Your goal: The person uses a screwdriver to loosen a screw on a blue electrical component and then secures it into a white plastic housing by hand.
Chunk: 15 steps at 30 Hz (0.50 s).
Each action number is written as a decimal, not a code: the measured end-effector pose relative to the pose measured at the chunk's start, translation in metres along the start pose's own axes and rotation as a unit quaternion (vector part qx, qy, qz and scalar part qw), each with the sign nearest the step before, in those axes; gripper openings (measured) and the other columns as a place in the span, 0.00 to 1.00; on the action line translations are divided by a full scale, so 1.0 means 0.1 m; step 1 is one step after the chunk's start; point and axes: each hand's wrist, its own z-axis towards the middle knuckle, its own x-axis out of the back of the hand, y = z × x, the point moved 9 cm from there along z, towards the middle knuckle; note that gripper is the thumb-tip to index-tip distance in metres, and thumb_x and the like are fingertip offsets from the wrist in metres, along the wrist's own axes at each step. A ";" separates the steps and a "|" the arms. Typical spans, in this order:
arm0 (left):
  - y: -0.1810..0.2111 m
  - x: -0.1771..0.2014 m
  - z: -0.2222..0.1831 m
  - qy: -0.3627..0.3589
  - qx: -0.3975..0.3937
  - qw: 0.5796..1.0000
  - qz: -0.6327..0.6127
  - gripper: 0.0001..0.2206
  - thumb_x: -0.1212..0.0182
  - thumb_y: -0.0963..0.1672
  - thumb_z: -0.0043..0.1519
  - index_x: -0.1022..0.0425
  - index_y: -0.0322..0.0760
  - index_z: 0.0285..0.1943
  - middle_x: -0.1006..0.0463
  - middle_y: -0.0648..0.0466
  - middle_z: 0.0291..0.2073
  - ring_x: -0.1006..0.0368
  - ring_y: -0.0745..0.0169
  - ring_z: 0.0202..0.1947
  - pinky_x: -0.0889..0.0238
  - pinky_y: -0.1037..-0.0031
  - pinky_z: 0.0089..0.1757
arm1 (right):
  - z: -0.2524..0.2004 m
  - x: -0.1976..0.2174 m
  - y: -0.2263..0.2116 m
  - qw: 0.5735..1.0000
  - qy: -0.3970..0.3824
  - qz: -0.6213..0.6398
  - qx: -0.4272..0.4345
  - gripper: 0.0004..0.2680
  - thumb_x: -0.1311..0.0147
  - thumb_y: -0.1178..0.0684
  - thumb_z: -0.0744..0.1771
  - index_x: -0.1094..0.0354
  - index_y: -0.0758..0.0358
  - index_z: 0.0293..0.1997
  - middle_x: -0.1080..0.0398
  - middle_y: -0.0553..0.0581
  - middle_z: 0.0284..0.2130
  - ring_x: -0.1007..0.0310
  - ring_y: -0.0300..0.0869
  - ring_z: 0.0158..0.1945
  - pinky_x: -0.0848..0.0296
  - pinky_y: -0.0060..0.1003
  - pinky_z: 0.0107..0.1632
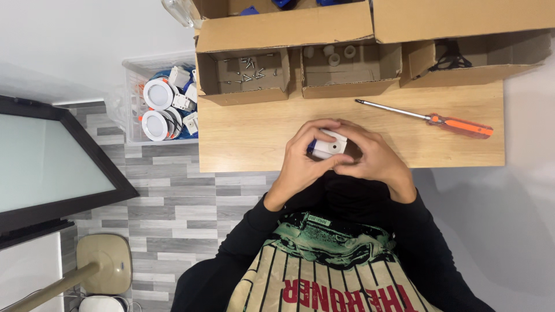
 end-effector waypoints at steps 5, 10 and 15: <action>0.16 -0.03 -0.01 -0.037 -0.041 0.998 0.007 0.26 0.25 0.45 0.67 0.31 0.36 0.71 0.29 0.44 0.72 0.36 0.41 0.77 0.40 0.50 0.71 | 0.08 0.03 -0.13 1.000 -0.005 0.000 -0.015 0.32 0.20 0.59 0.54 0.28 0.73 0.65 0.22 0.72 0.56 0.27 0.70 0.66 0.27 0.64 0.67; 0.21 0.01 -0.05 -0.064 -0.070 0.995 0.038 0.16 0.36 0.38 0.71 0.20 0.39 0.68 0.31 0.42 0.75 0.38 0.34 0.79 0.42 0.46 0.72 | 0.12 0.05 -0.20 1.000 0.002 -0.012 -0.023 0.30 0.20 0.55 0.57 0.27 0.70 0.66 0.21 0.70 0.55 0.25 0.68 0.65 0.26 0.61 0.66; 0.14 0.12 -0.02 -0.024 -0.064 0.998 0.011 0.08 0.26 0.39 0.65 0.19 0.35 0.50 0.21 0.42 0.64 0.27 0.36 0.70 0.33 0.51 0.66 | 0.09 0.06 -0.12 0.999 0.008 -0.008 -0.032 0.30 0.20 0.54 0.58 0.27 0.70 0.66 0.21 0.70 0.56 0.26 0.67 0.65 0.26 0.60 0.65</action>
